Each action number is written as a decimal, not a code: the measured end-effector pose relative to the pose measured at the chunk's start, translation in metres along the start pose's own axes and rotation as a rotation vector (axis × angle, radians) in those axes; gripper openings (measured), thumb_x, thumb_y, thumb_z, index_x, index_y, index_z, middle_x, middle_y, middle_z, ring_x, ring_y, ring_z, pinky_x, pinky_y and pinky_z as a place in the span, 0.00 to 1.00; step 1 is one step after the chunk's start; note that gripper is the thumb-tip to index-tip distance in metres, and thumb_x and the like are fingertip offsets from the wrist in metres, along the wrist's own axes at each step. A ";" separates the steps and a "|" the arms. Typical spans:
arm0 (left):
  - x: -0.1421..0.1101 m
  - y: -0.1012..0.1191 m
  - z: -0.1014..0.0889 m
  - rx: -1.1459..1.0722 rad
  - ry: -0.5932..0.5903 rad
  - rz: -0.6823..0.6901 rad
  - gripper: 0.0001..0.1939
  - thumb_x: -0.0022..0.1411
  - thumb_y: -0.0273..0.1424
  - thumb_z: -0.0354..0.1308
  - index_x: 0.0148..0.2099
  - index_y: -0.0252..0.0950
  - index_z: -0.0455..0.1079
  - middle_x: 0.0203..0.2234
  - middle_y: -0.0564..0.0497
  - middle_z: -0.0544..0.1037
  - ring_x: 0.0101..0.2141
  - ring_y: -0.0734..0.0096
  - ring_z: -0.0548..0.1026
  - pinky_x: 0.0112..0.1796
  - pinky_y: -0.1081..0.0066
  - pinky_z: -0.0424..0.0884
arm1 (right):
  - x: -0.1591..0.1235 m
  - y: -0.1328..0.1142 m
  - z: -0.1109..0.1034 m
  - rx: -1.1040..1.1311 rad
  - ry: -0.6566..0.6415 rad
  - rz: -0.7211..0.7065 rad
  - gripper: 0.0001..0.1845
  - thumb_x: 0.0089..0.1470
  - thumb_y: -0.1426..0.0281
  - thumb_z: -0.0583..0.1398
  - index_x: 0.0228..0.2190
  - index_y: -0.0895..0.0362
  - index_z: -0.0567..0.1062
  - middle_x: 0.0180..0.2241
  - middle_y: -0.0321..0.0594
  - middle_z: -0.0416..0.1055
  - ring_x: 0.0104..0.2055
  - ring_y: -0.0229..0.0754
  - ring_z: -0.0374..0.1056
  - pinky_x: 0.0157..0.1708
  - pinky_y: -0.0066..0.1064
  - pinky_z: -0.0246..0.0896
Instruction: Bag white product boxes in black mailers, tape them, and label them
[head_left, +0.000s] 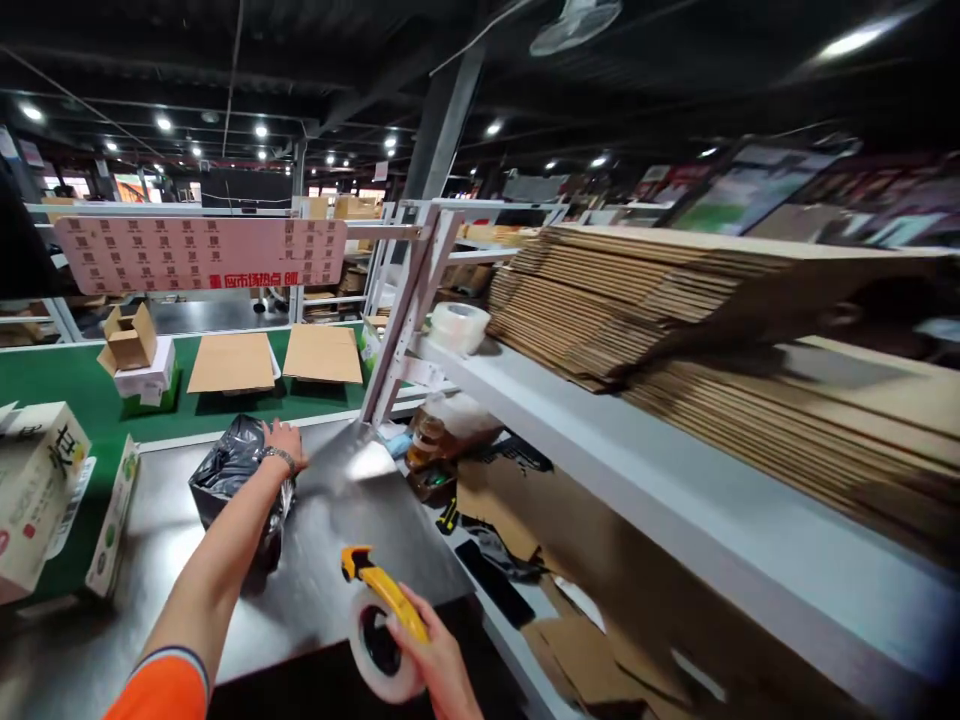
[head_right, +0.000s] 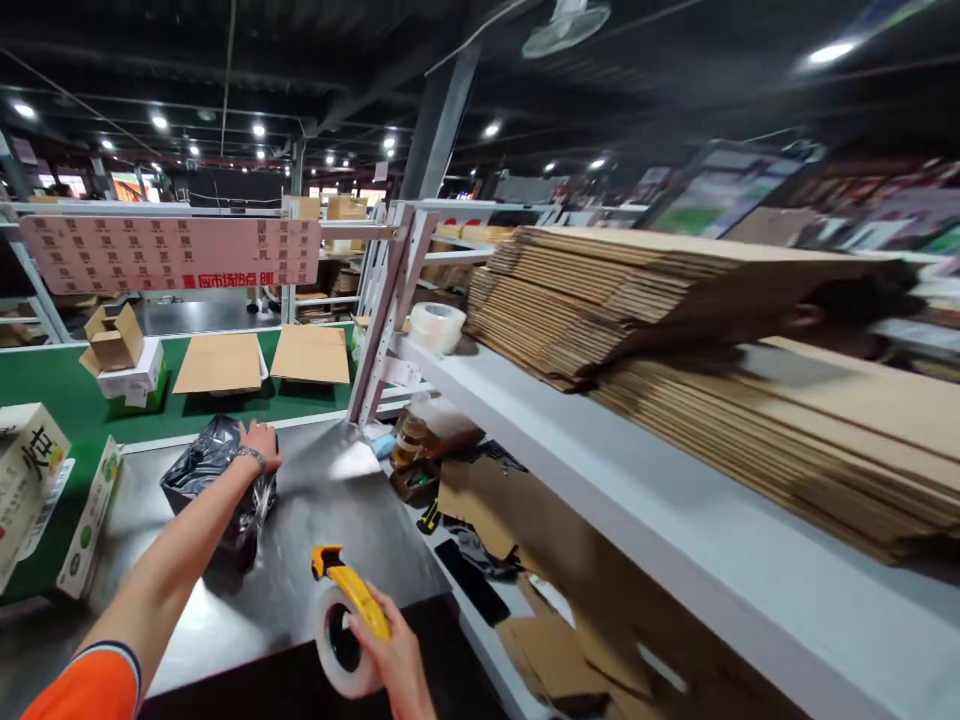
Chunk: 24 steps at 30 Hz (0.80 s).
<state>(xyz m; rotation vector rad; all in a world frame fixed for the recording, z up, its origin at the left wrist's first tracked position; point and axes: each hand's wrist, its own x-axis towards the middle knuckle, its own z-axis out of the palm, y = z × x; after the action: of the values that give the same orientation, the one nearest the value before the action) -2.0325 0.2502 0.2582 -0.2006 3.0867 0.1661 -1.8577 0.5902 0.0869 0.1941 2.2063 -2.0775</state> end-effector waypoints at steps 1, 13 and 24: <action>-0.001 0.002 0.000 0.003 0.006 0.018 0.32 0.66 0.37 0.63 0.68 0.28 0.74 0.67 0.25 0.76 0.73 0.30 0.65 0.73 0.25 0.49 | 0.002 -0.005 -0.008 0.041 0.000 0.008 0.40 0.43 0.50 0.77 0.57 0.49 0.83 0.52 0.45 0.87 0.52 0.59 0.84 0.52 0.47 0.81; -0.162 0.021 0.049 -0.675 -0.012 0.572 0.25 0.67 0.57 0.66 0.36 0.39 0.80 0.37 0.44 0.85 0.48 0.54 0.82 0.72 0.45 0.62 | 0.031 -0.096 -0.049 0.249 -0.225 -0.125 0.44 0.45 0.56 0.80 0.62 0.53 0.80 0.56 0.52 0.84 0.51 0.54 0.83 0.46 0.38 0.83; -0.210 0.077 0.028 -1.729 -0.001 -0.447 0.40 0.47 0.70 0.73 0.40 0.37 0.85 0.38 0.42 0.88 0.40 0.55 0.84 0.46 0.59 0.81 | 0.041 -0.145 -0.028 -0.199 -0.582 -0.597 0.30 0.47 0.67 0.74 0.55 0.50 0.88 0.51 0.48 0.87 0.50 0.56 0.85 0.49 0.38 0.86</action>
<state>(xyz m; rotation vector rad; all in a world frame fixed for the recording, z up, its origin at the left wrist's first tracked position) -1.8331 0.3562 0.2489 -0.8025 1.8249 2.4906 -1.9219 0.6102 0.2244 -1.0585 2.2072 -1.7685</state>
